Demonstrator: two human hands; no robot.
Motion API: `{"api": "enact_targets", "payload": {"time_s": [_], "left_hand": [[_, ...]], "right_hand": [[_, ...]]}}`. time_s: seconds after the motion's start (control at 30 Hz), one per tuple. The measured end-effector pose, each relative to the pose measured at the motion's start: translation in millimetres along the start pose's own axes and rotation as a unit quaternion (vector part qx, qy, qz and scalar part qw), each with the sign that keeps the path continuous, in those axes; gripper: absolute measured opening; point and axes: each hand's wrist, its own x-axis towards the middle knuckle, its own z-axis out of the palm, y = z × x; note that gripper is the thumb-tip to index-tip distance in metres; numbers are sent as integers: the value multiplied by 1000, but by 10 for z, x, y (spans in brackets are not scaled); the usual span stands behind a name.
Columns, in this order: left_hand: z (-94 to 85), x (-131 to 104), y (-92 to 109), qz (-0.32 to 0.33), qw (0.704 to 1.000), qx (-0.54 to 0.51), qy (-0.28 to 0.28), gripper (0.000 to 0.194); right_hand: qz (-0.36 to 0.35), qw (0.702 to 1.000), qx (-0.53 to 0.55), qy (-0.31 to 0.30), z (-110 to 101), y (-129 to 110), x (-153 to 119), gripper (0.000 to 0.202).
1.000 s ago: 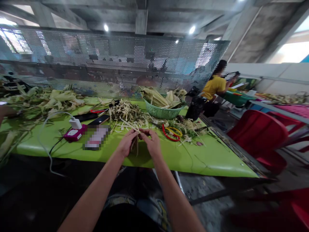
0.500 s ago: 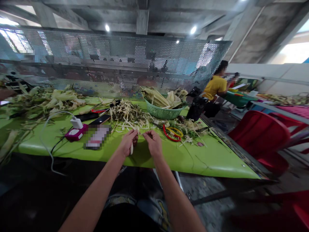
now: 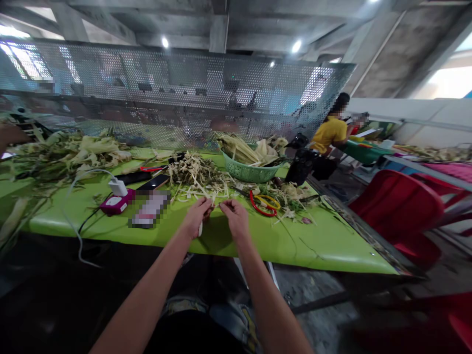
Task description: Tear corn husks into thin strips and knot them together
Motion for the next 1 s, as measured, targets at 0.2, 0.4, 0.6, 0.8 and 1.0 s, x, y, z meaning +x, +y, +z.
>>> {"api": "enact_targets", "payload": {"time_s": [0.2,0.4,0.6,0.8,1.0], "left_hand": [[-2,23,-81,15,998,34,-49,28],[-8,6,-83,2,997,71,-43,23],[17,10,-73,22,993,72,-95,23],[64,-57,44,-43,998,-5,-37,24],[40,-58,69,-33,999,-27,-26,21]], "right_hand": [[13,996,83,-41,14,-16,3,24],[-7,996,84,-9,18,11,5,21],[-14,996,83,41,23,-2,3,21],[-13,997,76,20,10,-25,10,23],[4,999,45,20,-2,-25,-22,29]]}}
